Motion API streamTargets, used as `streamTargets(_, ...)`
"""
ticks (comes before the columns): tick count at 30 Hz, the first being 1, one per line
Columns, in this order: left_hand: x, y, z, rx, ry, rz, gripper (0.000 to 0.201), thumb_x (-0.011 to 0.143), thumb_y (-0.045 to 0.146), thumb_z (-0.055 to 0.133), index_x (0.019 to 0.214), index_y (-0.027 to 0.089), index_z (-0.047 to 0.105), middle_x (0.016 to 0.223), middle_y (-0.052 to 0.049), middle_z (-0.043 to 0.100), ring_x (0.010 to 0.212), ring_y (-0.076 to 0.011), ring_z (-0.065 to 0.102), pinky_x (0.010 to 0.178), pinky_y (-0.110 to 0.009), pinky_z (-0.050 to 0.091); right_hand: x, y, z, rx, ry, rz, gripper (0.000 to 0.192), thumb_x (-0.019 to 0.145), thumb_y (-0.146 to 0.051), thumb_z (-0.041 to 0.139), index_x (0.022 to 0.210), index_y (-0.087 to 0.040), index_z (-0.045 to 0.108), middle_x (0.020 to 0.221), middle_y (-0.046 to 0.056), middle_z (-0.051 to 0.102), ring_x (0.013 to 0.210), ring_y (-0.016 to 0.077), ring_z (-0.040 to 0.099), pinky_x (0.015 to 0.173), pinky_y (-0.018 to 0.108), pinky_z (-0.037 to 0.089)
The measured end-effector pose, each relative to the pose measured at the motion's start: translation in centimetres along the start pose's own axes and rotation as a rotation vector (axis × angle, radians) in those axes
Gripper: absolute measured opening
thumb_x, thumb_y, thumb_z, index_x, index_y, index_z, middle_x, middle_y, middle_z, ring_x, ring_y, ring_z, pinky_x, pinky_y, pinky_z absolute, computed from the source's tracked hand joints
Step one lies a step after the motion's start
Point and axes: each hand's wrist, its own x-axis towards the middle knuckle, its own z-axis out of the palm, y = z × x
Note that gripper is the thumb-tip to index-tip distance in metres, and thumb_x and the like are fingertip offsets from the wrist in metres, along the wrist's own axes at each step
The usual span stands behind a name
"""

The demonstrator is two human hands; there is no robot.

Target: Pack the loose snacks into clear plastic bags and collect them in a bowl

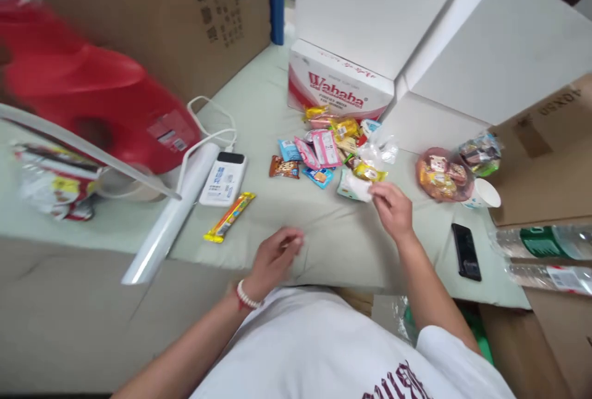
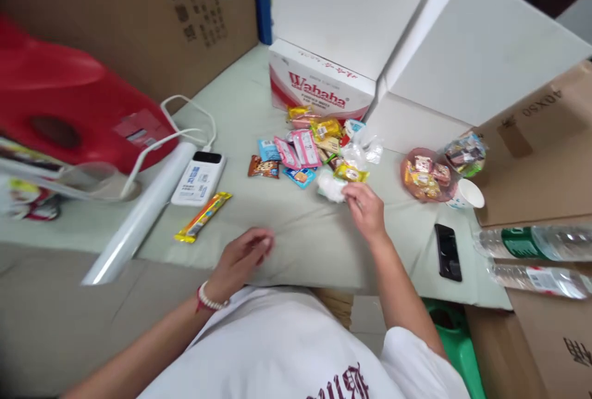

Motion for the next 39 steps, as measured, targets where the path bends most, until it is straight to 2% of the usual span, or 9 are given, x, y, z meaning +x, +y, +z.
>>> streamTargets(4,3.4,2.0,3.0,-0.48,-0.128,-0.27,0.062,0.075,0.074,0.074,0.1,0.018,0.066,0.092,-0.005,0.068,0.072,-0.015,0.065,0.05,-0.022,0.047,-4.6,-4.8,2.8,0.003,-0.063,-0.143,0.027,0.098,-0.015,0.059,0.112,-0.03,0.076,0.112,0.007,0.075,0.101,0.0208,0.07,0.086,0.036,0.057)
streamTargets(8,4.9,1.6,3.6,-0.656,-0.096,-0.312,0.062,0.052,0.058,0.096,0.086,0.016,0.065,0.073,0.002,0.064,0.064,-0.0093,0.059,0.058,-0.02,0.048,-6.9,-5.8,4.1,0.055,-0.009,-0.047,0.026,0.099,-0.015,0.058,0.111,-0.029,0.077,0.112,0.008,0.074,0.102,0.0207,0.07,0.088,0.037,0.058)
streamTargets(13,4.2,0.5,3.2,-0.625,-0.075,-0.292,0.054,0.061,0.056,0.091,0.084,0.014,0.068,0.066,0.0,0.066,0.059,-0.0082,0.058,0.056,-0.02,0.041,-7.6,-6.2,3.7,0.192,0.029,0.23,0.02,0.101,-0.026,0.056,0.106,-0.026,0.076,0.114,0.009,0.072,0.107,0.0217,0.069,0.09,0.037,0.057)
streamTargets(19,3.7,0.8,3.8,-0.523,-0.1,-0.23,0.049,0.069,0.056,0.083,0.091,0.015,0.067,0.062,0.002,0.066,0.056,-0.0111,0.061,0.055,-0.023,0.041,-6.2,-7.7,5.0,0.272,-0.016,0.471,0.03,0.096,-0.047,0.063,0.107,-0.022,0.073,0.099,0.006,0.07,0.084,0.0185,0.063,0.072,0.03,0.051)
streamTargets(26,3.9,0.5,2.8,-0.486,0.039,-0.203,0.046,0.066,0.053,0.085,0.083,0.017,0.061,0.066,0.002,0.068,0.042,-0.0049,0.045,0.045,-0.021,0.03,-5.2,-7.7,6.7,0.722,-0.035,0.892,0.041,0.078,-0.058,0.079,0.083,-0.02,0.063,0.067,-0.004,0.055,0.051,0.0086,0.034,0.047,0.024,0.026)
streamTargets(28,4.0,0.4,2.5,-0.483,0.064,-0.183,0.046,0.066,0.053,0.086,0.081,0.017,0.061,0.065,0.002,0.068,0.043,-0.0046,0.043,0.045,-0.021,0.028,-5.2,-8.0,6.5,0.668,0.03,0.873,0.04,0.078,-0.056,0.079,0.086,-0.021,0.063,0.071,-0.003,0.056,0.055,0.0096,0.038,0.049,0.024,0.03)
streamTargets(31,3.9,0.3,2.7,-0.468,0.078,-0.17,0.045,0.068,0.053,0.086,0.079,0.018,0.059,0.06,0.004,0.065,0.045,-0.0056,0.043,0.047,-0.021,0.031,-5.3,-8.9,6.1,0.486,0.119,0.673,0.03,0.086,-0.051,0.075,0.091,-0.022,0.066,0.077,-0.001,0.06,0.065,0.0131,0.048,0.059,0.026,0.042)
streamTargets(35,3.7,0.4,3.3,-0.508,-0.001,-0.141,0.047,0.064,0.048,0.09,0.085,0.018,0.063,0.071,0.003,0.067,0.062,-0.0091,0.056,0.063,-0.023,0.046,-5.4,-9.7,6.4,0.426,-0.174,0.452,0.02,0.086,-0.043,0.075,0.095,-0.025,0.074,0.082,0.002,0.066,0.069,0.0153,0.053,0.065,0.029,0.045)
streamTargets(39,3.8,-0.1,2.8,-0.528,-0.056,-0.174,0.05,0.058,0.039,0.094,0.095,0.017,0.069,0.083,0.0,0.068,0.08,-0.0125,0.062,0.082,-0.028,0.05,-5.5,-8.9,6.7,0.623,-0.113,0.672,0.024,0.083,-0.047,0.077,0.088,-0.023,0.072,0.076,0.0,0.064,0.062,0.0127,0.049,0.059,0.027,0.04)
